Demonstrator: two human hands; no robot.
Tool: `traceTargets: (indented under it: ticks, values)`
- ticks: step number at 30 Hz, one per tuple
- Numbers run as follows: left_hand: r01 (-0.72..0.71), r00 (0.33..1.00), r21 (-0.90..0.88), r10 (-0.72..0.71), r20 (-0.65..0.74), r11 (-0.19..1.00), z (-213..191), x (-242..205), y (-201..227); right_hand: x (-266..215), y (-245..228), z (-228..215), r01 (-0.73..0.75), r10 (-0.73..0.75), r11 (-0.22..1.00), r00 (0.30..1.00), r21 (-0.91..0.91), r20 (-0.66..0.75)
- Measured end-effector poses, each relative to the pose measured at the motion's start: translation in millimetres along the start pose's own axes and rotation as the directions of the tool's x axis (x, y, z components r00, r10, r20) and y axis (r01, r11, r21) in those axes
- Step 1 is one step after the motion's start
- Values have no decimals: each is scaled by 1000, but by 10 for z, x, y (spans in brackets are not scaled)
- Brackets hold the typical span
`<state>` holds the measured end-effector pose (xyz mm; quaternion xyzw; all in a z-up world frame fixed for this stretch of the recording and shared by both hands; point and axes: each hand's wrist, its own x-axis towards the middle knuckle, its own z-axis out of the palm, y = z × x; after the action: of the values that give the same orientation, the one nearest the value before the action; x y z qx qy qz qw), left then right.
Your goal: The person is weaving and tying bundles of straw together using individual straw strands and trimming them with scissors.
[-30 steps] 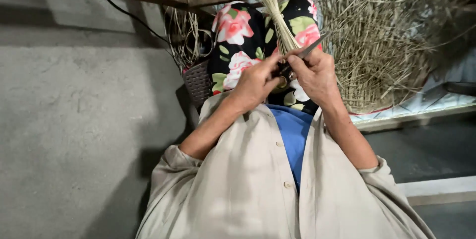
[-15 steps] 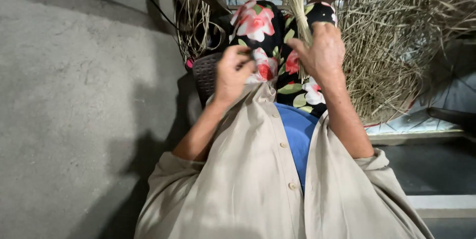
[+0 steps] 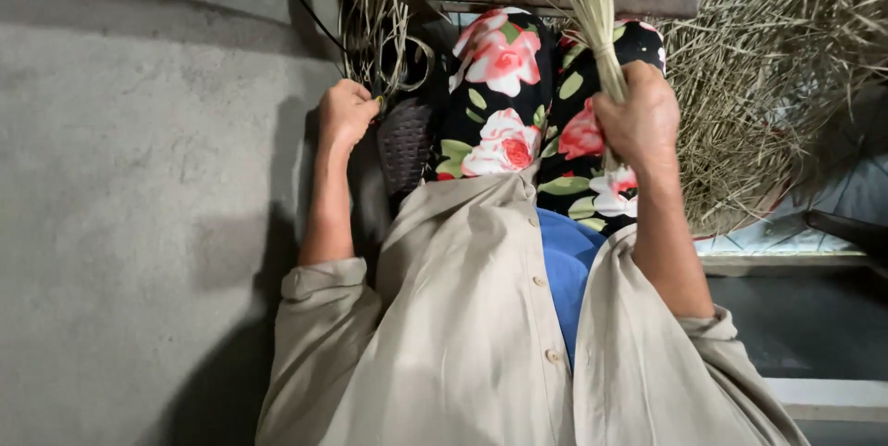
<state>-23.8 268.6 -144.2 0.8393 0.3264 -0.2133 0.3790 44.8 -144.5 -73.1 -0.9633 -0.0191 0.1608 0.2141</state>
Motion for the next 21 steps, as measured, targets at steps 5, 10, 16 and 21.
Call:
traceTargets:
  ticks: [5, 10, 16, 21]
  values:
    - [18, 999, -80, -14, 46, 997, 382, 790, -567, 5, -372, -416, -245, 169, 858, 965, 452, 203]
    - [195, 976, -287, -156, 152, 938, 477, 901, -488, 105, -289, -300, -377, 155, 630, 918, 680, 365]
    - [394, 918, -218, -369, 148, 893, 584, 1126, -566, 109, -153, -167, -410, 216, 581, 911, 703, 352]
    - [495, 866, -135, -473, 166, 859, 770, 1407, -682, 166, -158, -195, -428, 222, 555, 903, 714, 368]
